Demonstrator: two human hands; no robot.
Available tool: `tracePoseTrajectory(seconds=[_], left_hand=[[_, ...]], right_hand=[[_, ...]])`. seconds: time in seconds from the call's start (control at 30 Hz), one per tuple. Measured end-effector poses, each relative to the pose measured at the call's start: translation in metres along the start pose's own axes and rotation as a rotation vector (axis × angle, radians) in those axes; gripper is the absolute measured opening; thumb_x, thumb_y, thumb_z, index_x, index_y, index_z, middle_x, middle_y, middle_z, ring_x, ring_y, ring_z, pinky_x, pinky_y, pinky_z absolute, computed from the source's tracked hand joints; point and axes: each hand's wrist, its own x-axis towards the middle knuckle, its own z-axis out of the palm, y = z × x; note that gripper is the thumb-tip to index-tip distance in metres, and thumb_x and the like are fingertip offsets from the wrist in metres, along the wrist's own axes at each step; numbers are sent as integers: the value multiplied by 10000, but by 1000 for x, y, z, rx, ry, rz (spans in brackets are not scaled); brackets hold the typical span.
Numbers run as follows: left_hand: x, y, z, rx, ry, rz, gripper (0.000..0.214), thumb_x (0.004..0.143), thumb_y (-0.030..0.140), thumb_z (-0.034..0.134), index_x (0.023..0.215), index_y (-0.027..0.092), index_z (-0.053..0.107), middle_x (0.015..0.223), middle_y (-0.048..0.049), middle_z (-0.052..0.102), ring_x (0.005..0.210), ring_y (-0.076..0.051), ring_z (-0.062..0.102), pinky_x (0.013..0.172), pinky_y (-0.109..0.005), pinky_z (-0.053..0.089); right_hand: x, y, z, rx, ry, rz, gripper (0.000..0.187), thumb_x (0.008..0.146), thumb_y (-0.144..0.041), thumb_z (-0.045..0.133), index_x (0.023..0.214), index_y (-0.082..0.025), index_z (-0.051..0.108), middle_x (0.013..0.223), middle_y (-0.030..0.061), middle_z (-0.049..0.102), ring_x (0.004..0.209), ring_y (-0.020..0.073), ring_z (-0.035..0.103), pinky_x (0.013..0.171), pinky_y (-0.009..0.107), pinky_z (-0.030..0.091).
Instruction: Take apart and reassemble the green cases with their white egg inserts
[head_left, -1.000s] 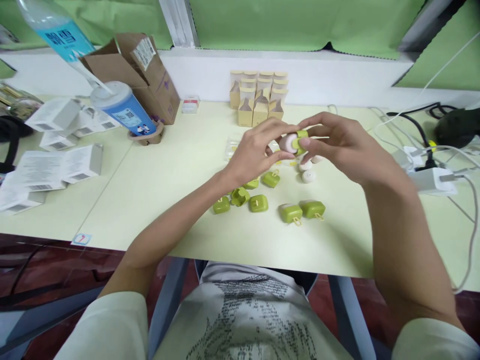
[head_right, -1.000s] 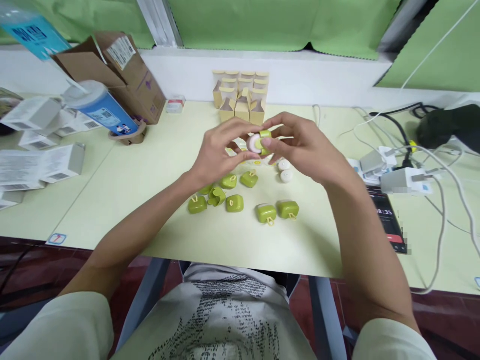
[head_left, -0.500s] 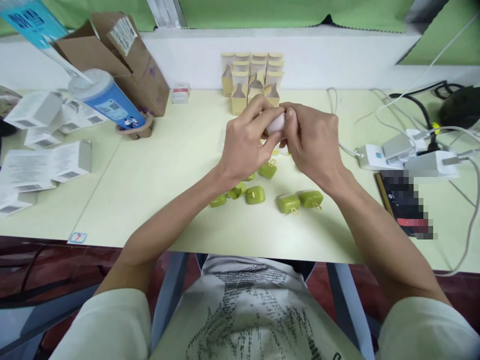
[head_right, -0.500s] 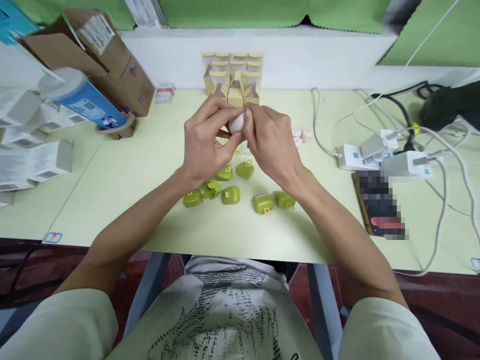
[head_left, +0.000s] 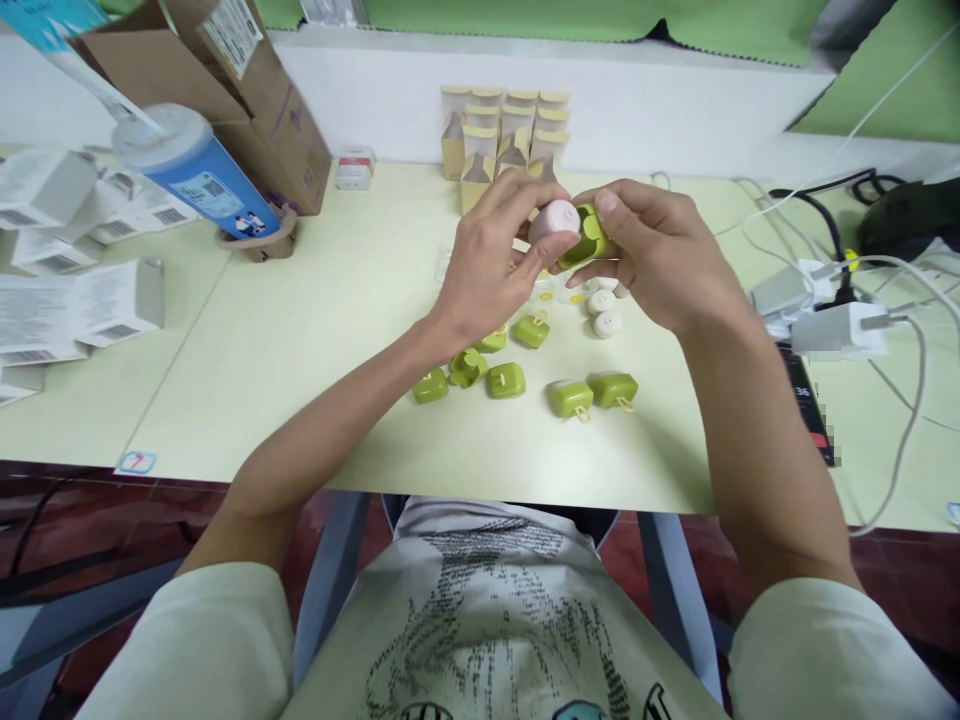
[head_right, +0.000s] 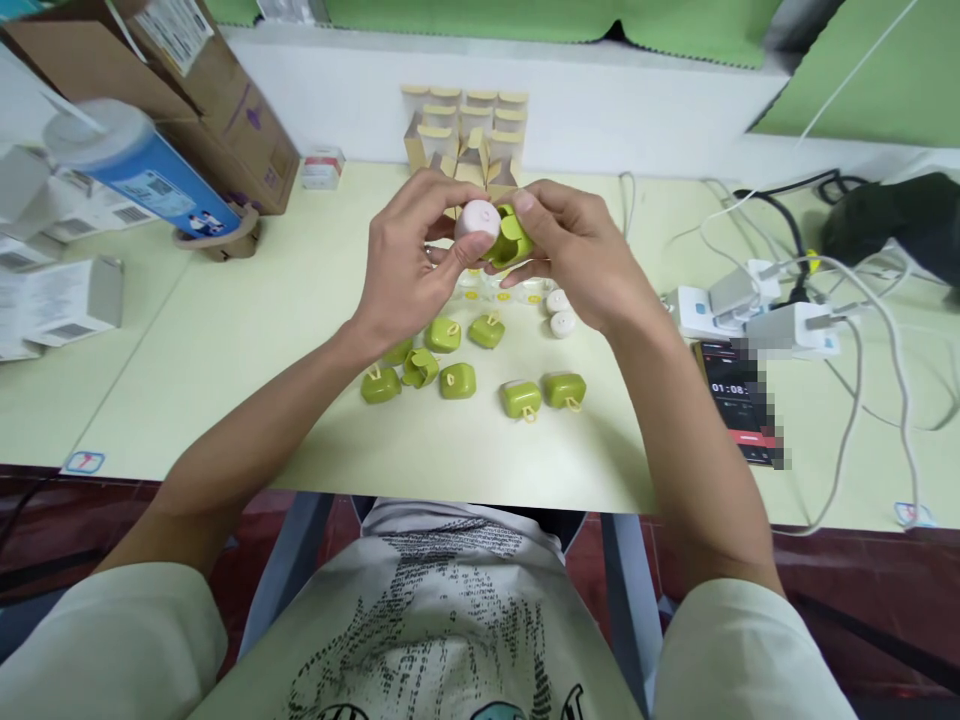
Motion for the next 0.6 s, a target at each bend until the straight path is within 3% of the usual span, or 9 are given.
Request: tracePoseTrajectory(seconds=[0.07, 0.13, 0.23, 0.33, 0.4, 0.47, 0.53, 0.6], left_hand=[[2, -1, -3, 6, 18, -22, 517, 1150, 789, 538, 1338, 349, 732, 1391, -77, 752, 1046, -223, 740, 771, -382, 715], [4, -1, -8, -1, 37, -48, 416, 1159, 705, 602, 1362, 360, 719, 1425, -61, 741, 1006, -198, 737, 719, -347, 703], [5, -1, -13, 29, 26, -57, 318, 1151, 574, 682, 1364, 341, 720, 1423, -73, 739, 1080, -206, 767, 777, -333, 710], [4, -4, -14, 143, -35, -46, 328, 1138, 524, 727, 1405, 334, 713, 1448, -105, 747, 1222, -257, 777, 912, -375, 706], [4, -7, -13, 173, -60, -24, 371, 1118, 517, 766, 1434, 333, 704, 1450, -115, 753, 1263, -279, 776, 937, -394, 701], [3, -10, -12, 165, -60, -13, 383, 1096, 508, 802, 1421, 327, 707, 1434, -114, 760, 1259, -284, 779, 930, -402, 701], [2, -10, -8, 149, -50, -7, 379, 1075, 502, 835, 1380, 313, 711, 1395, -109, 768, 1212, -278, 787, 908, -405, 701], [-1, -7, -2, 138, -38, 13, 387, 1054, 490, 868, 1346, 297, 704, 1338, -98, 772, 1144, -260, 787, 880, -400, 699]], right_hand=[[-3, -5, -12, -100, -6, 33, 363, 1095, -640, 736, 1086, -278, 774, 1126, 99, 844, 970, 284, 815, 889, 455, 692], [-6, -7, -15, -377, -67, 92, 221, 1073, -468, 792, 1047, -248, 791, 1133, 100, 852, 945, 268, 801, 927, 440, 662], [-11, -3, 2, -875, -335, 232, 145, 1034, -371, 835, 1016, -228, 825, 1058, 116, 853, 996, 320, 810, 935, 447, 628], [-13, 1, 28, -1095, -544, 317, 253, 1056, -428, 827, 1113, -182, 843, 1105, 189, 839, 1081, 391, 819, 889, 457, 622], [-14, -2, 34, -1119, -543, 317, 310, 1077, -462, 808, 1162, -165, 840, 1136, 218, 831, 1121, 420, 820, 908, 481, 631], [-17, -8, 25, -1017, -413, 286, 316, 1133, -473, 724, 1142, -176, 830, 1073, 205, 832, 1092, 413, 830, 934, 507, 646], [-20, -17, 10, -747, -216, 227, 372, 1187, -512, 611, 1167, -198, 809, 991, 171, 830, 975, 372, 844, 900, 511, 672], [-22, -24, -1, -406, -95, 146, 404, 1177, -584, 619, 1302, -233, 775, 1041, 146, 844, 909, 336, 847, 838, 494, 700]])
